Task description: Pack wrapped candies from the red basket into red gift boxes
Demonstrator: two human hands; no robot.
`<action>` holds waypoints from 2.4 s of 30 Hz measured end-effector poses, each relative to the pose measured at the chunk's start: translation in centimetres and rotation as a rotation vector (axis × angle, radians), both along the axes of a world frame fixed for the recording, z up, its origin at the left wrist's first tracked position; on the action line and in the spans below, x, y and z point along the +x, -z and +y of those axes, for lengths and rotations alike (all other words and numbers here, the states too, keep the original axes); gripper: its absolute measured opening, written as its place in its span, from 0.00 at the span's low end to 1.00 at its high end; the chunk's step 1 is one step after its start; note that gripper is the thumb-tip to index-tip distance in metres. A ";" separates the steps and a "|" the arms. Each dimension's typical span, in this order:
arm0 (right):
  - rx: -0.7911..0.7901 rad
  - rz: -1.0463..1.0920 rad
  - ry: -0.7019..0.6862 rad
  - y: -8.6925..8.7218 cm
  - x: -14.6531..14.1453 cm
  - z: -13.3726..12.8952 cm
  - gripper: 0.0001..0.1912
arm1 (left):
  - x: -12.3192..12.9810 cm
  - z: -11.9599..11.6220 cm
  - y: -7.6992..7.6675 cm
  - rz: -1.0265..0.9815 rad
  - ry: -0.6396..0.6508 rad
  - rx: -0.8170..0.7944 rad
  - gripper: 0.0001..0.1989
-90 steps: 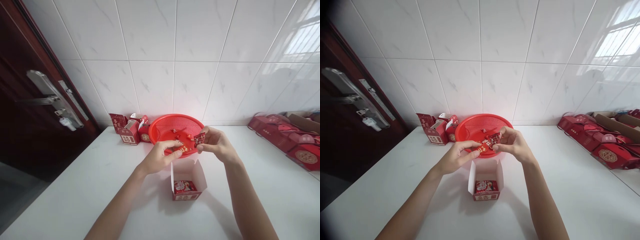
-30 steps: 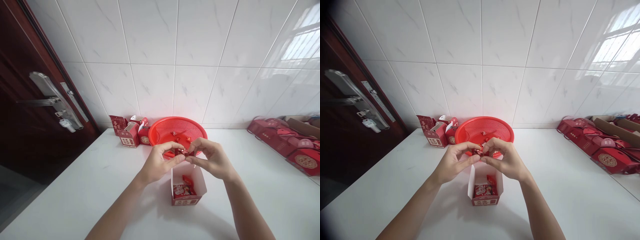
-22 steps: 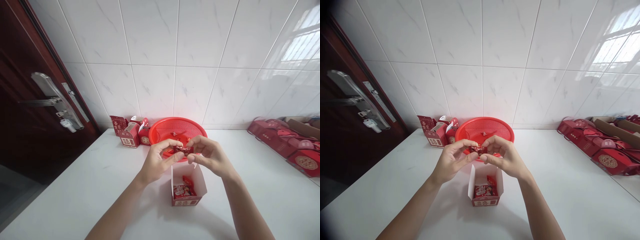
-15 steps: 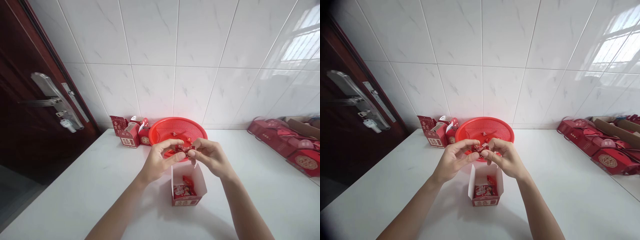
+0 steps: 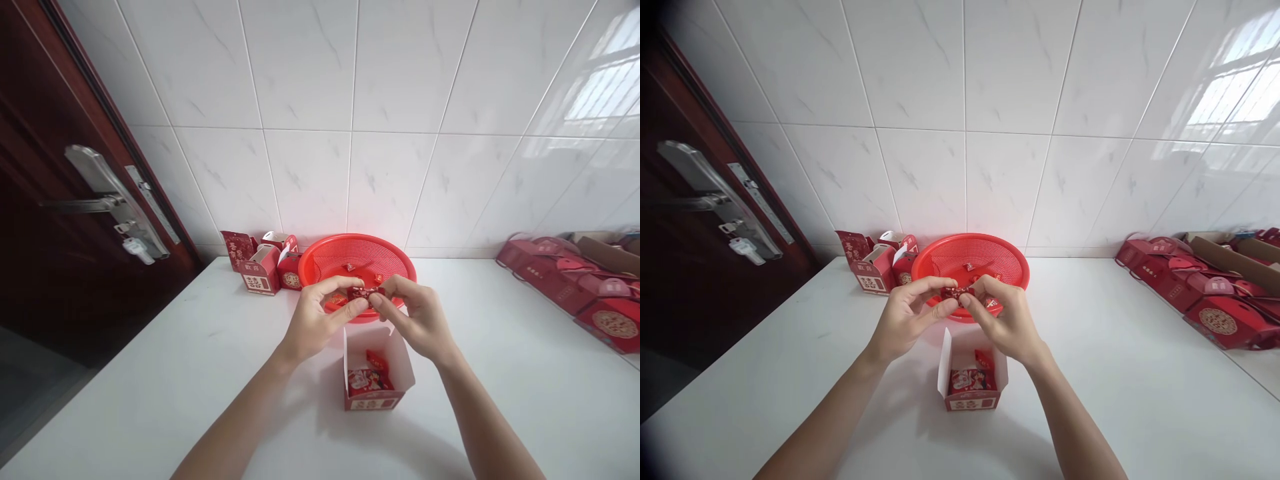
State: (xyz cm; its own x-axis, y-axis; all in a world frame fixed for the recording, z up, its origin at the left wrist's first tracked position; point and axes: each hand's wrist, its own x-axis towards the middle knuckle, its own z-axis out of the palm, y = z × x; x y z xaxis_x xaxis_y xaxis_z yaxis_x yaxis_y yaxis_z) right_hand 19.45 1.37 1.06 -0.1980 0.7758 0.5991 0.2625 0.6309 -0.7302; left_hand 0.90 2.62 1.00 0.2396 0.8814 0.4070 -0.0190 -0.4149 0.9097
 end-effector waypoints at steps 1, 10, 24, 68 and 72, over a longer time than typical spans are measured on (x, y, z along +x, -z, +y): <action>-0.042 0.011 -0.040 -0.1 0.2 0.1 0.15 | 0.0 0.0 0.0 -0.015 0.013 -0.008 0.11; -0.182 0.147 -0.234 -0.5 0.9 0.3 0.16 | -0.1 0.1 0.0 -0.128 0.122 -0.140 0.15; -0.043 0.065 -0.062 0.3 -0.1 0.2 0.16 | 0.1 -0.2 -0.2 -0.112 0.110 -0.067 0.07; -0.305 0.187 -0.333 -0.1 1.0 0.8 0.16 | 0.5 -0.3 0.1 -0.089 0.176 -0.119 0.14; -0.352 0.281 -0.484 0.4 0.9 1.0 0.14 | 0.4 -0.2 -0.2 -0.116 0.375 -0.158 0.14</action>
State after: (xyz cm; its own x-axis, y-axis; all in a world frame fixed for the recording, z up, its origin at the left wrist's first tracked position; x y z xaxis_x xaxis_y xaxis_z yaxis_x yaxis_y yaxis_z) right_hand 20.40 2.35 0.63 -0.4470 0.7974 0.4055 -0.2213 0.3406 -0.9138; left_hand 1.35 2.44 1.16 0.5161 0.7957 0.3172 -0.2479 -0.2157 0.9445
